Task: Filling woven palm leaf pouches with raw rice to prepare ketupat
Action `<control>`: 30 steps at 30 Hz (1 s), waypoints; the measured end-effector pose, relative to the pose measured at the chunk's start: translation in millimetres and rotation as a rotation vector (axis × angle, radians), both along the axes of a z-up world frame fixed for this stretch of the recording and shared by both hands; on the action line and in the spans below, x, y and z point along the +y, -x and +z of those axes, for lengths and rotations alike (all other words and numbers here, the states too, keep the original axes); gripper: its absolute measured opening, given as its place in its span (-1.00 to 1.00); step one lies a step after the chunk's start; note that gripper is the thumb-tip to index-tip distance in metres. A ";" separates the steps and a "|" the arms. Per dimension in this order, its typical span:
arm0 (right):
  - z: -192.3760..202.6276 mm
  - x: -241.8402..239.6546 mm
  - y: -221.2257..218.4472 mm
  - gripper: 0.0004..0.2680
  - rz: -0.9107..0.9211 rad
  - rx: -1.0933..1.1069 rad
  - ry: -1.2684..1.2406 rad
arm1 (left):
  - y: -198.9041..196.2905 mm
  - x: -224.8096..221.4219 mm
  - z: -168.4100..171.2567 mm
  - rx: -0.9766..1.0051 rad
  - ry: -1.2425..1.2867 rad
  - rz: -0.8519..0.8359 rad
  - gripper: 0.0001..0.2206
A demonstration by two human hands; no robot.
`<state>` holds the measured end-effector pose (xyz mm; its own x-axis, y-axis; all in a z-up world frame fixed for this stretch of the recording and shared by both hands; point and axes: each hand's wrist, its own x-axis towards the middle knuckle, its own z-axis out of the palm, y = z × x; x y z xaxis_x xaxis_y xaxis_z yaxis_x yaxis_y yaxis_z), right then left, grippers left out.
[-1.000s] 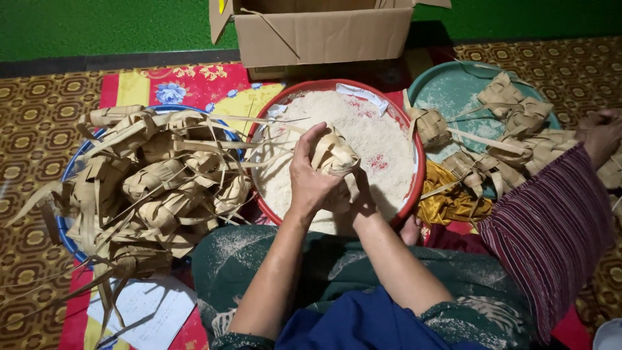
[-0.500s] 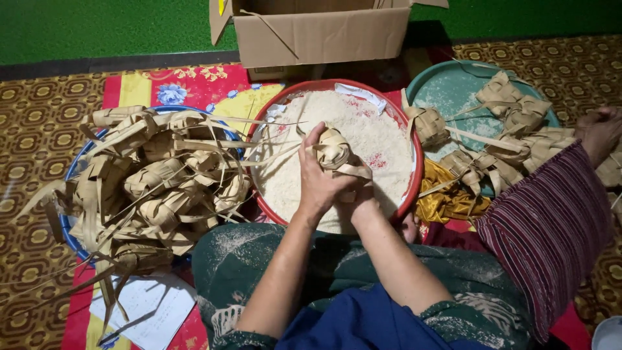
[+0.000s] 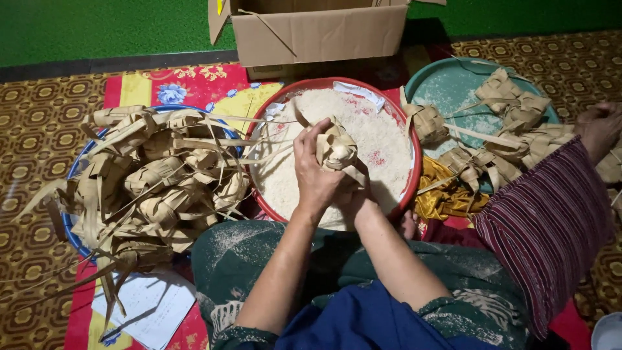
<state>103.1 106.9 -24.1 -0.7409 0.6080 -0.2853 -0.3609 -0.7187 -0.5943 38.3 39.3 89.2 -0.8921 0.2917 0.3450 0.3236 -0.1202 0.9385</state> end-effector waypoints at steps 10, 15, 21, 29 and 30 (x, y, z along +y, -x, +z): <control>-1.4 -5.1 4.0 -0.73 -0.055 -0.017 0.168 | -10.7 -16.5 -4.3 -0.010 0.113 -0.029 -0.16; 2.5 -6.5 11.5 -0.72 -0.082 -0.018 0.251 | -4.5 -14.0 -6.7 0.005 0.050 -0.011 -0.17; -16.9 44.5 -1.2 -0.54 0.238 -0.367 -1.005 | -0.9 -17.9 -15.5 0.022 0.030 -0.042 -0.17; 3.0 82.8 44.4 -0.86 0.213 -0.176 -0.146 | 6.3 -56.9 -27.0 -0.011 0.282 -0.133 0.08; 16.3 79.0 41.3 -0.84 0.114 -0.216 -0.342 | 8.8 -63.7 -31.9 -0.021 0.377 -0.140 0.17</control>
